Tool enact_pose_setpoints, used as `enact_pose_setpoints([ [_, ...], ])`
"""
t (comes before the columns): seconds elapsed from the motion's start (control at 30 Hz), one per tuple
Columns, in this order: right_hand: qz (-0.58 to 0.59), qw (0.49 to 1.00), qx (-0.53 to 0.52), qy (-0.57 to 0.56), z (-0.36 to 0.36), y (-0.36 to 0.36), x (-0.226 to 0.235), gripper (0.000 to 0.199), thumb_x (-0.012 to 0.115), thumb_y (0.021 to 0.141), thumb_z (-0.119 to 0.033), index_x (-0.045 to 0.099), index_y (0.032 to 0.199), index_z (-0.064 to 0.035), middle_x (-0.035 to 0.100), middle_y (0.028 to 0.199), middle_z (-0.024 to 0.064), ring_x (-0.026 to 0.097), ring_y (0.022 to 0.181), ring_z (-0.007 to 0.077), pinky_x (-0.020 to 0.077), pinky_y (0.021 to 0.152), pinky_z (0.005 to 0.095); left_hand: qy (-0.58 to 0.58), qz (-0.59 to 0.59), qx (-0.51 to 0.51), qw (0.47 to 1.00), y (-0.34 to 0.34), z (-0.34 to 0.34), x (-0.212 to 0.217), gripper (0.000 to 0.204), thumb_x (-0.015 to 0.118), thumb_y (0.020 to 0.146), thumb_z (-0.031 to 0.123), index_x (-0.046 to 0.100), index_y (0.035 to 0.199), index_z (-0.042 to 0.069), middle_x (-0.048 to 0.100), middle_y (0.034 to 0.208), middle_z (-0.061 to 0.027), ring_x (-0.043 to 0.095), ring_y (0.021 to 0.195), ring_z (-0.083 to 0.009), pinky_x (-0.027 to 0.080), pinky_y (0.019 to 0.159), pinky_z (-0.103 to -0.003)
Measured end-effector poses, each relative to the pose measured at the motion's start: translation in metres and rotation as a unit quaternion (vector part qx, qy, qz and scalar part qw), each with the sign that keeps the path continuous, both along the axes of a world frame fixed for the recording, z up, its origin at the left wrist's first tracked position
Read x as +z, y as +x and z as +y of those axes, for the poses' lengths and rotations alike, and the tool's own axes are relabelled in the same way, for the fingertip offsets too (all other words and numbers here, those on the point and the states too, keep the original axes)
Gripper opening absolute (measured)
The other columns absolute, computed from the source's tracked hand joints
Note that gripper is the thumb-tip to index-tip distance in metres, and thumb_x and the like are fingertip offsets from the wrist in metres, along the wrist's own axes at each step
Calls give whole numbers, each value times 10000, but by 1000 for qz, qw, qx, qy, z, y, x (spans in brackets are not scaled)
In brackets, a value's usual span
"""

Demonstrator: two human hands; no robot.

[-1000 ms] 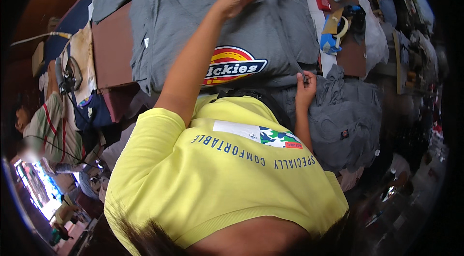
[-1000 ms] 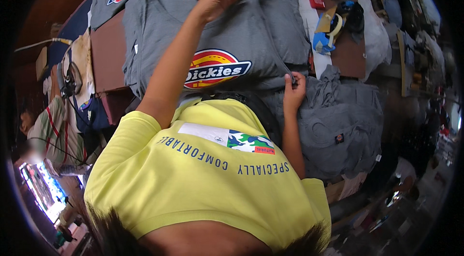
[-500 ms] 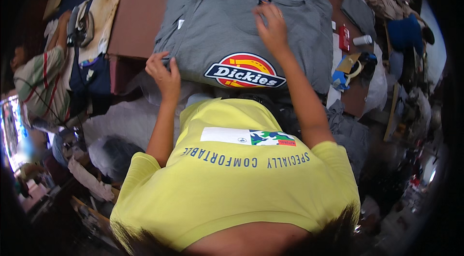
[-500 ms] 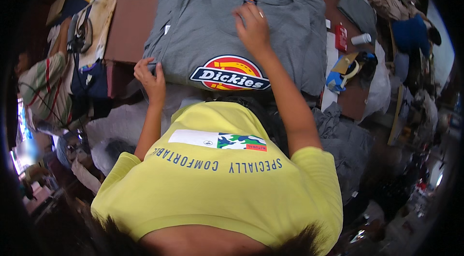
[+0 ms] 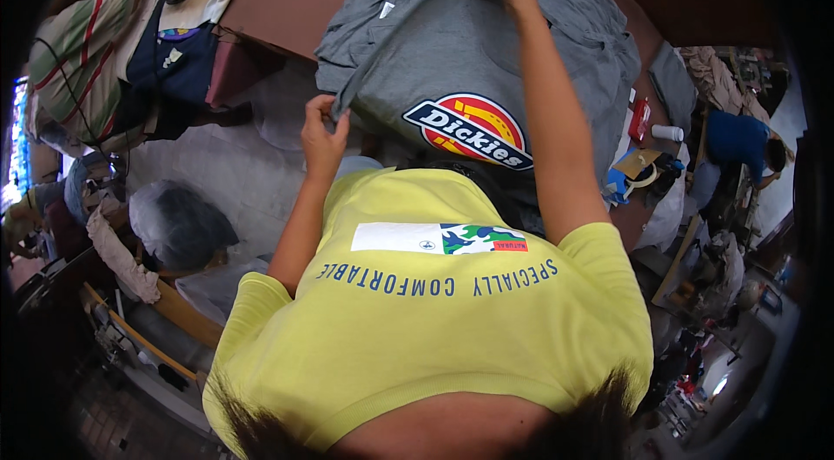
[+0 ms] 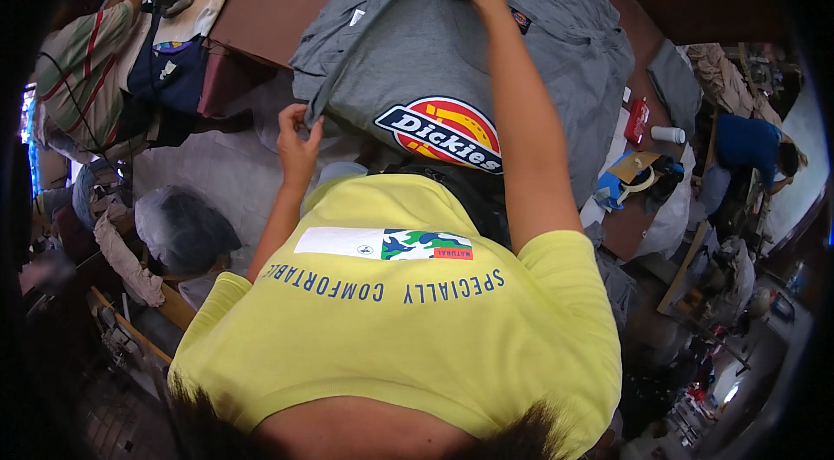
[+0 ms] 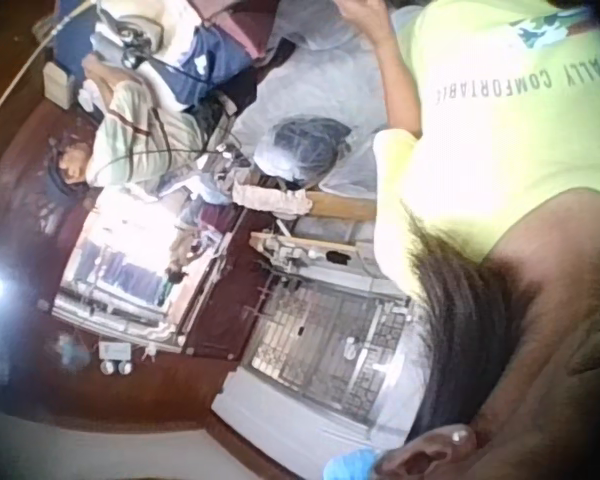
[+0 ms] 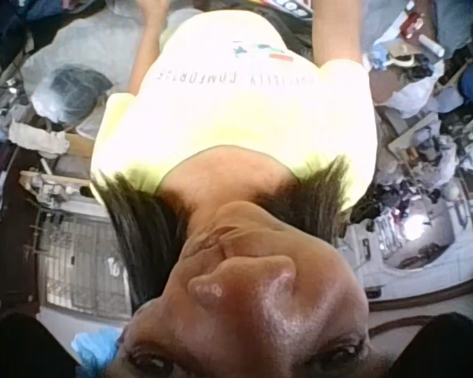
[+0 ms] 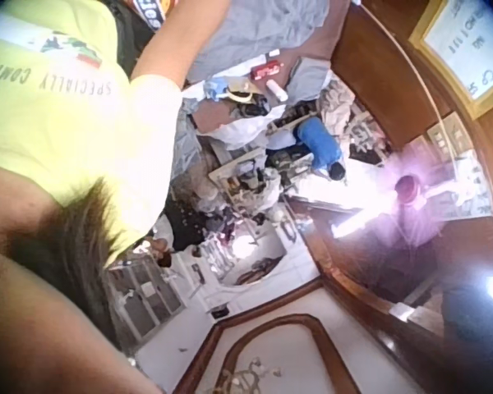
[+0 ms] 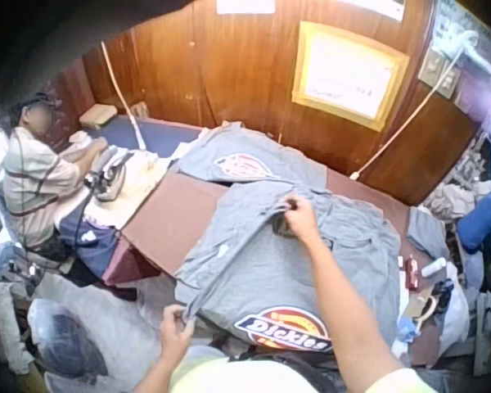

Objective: The person folds gray t-shirts at a workstation, using shears to trim loose threads from one shirt before finishing the fold and placing it onto a stack.

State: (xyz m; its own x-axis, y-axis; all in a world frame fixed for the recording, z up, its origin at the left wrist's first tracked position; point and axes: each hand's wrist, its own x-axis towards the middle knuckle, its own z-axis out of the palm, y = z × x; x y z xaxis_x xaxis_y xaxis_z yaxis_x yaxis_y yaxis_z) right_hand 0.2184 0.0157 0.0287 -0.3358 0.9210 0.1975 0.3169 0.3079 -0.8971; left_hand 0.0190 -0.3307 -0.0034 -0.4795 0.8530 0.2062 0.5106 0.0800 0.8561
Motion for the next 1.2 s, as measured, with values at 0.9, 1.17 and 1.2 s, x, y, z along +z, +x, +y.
enact_pose_setpoints([
  [0.9,497,842,6,-207,-47,67,-41,468,294,619,240,533,930,-15,586,933,120,606,825,198,522,758,292,-106,286,-289,907,30,1,19,213,648,775,221,498,801,71,577,653,-81,584,601,-251,486,737,-363],
  [1.17,497,844,7,-199,-44,68,-47,451,310,630,219,535,938,-22,578,921,101,594,768,174,505,694,254,-71,281,-273,917,27,3,37,196,653,749,150,485,775,53,558,690,-108,561,618,-270,456,615,-357],
  [1.2,494,846,10,-201,-42,69,-51,442,330,641,209,537,955,-22,577,924,98,591,768,171,501,689,250,-61,277,-266,921,27,3,40,199,658,741,134,482,775,46,549,691,-113,550,606,-271,447,595,-348],
])
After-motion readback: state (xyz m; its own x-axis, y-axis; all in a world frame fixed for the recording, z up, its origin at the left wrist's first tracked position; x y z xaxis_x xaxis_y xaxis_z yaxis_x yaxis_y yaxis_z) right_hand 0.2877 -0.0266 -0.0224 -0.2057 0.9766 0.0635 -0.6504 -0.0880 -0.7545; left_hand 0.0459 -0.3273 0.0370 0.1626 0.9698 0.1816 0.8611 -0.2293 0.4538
